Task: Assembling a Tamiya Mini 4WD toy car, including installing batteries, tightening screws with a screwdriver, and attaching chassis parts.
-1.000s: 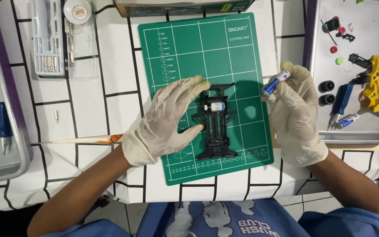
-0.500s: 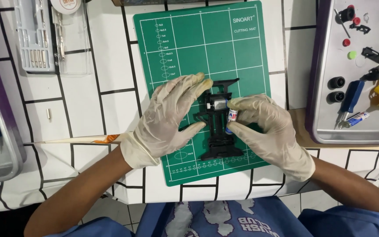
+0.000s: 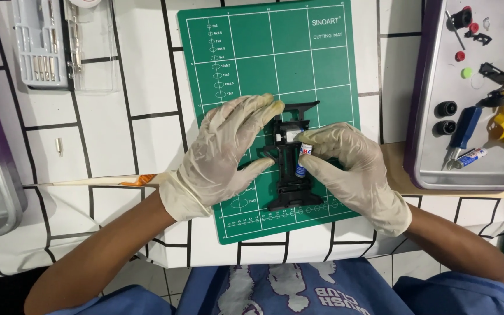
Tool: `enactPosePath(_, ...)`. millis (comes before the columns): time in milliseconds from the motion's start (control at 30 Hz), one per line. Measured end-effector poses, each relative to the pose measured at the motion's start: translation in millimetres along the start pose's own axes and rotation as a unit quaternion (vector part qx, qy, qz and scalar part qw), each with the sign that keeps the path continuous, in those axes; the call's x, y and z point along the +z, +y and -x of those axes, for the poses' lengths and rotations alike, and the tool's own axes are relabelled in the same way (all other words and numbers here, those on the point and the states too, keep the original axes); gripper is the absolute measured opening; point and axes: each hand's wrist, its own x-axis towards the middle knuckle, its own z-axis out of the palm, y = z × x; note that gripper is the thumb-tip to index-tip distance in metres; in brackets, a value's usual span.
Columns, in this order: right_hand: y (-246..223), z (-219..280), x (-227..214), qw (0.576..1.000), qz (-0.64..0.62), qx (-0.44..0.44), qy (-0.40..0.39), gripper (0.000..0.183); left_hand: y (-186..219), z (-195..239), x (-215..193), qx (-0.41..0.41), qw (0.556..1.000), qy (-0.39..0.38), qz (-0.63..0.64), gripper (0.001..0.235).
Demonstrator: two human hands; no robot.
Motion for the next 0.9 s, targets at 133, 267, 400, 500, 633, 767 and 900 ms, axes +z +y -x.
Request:
enactPosePath(133,1,-2,-2,1.0,-0.001,0.012,0.003,0.019,0,0,0,-0.004,1.0,-0.001,0.007,0.085)
enactPosePath(267,2,-3,-3,0.996,-0.056,0.074,0.009,0.02,0,0,-2,-0.003,1.0,-0.01,0.018,0.084)
enactPosePath(400,3,-3,-3,0.998,-0.021,0.053,0.001,0.016,0,0,0,-0.004,1.0,-0.006,0.014,0.086)
enactPosePath(500,8,-3,-4,0.999,0.027,-0.024,-0.007,0.013,0,0,0,-0.001,1.0,0.002,0.014,0.086)
enactPosePath(633,11,-2,-2,0.997,0.028,-0.065,-0.017,0.012,0,-1,-2,-0.006,1.0,0.005,0.029,0.087)
enactPosePath(767,15,1,0,0.995,0.043,-0.089,-0.01,0.023,1,-4,-8,0.024,0.999,0.019,0.026,0.092)
enactPosePath(900,10,-2,3,0.988,0.075,-0.131,-0.018,0.017,1,-7,-11,0.034,0.999,0.018,0.005,0.094)
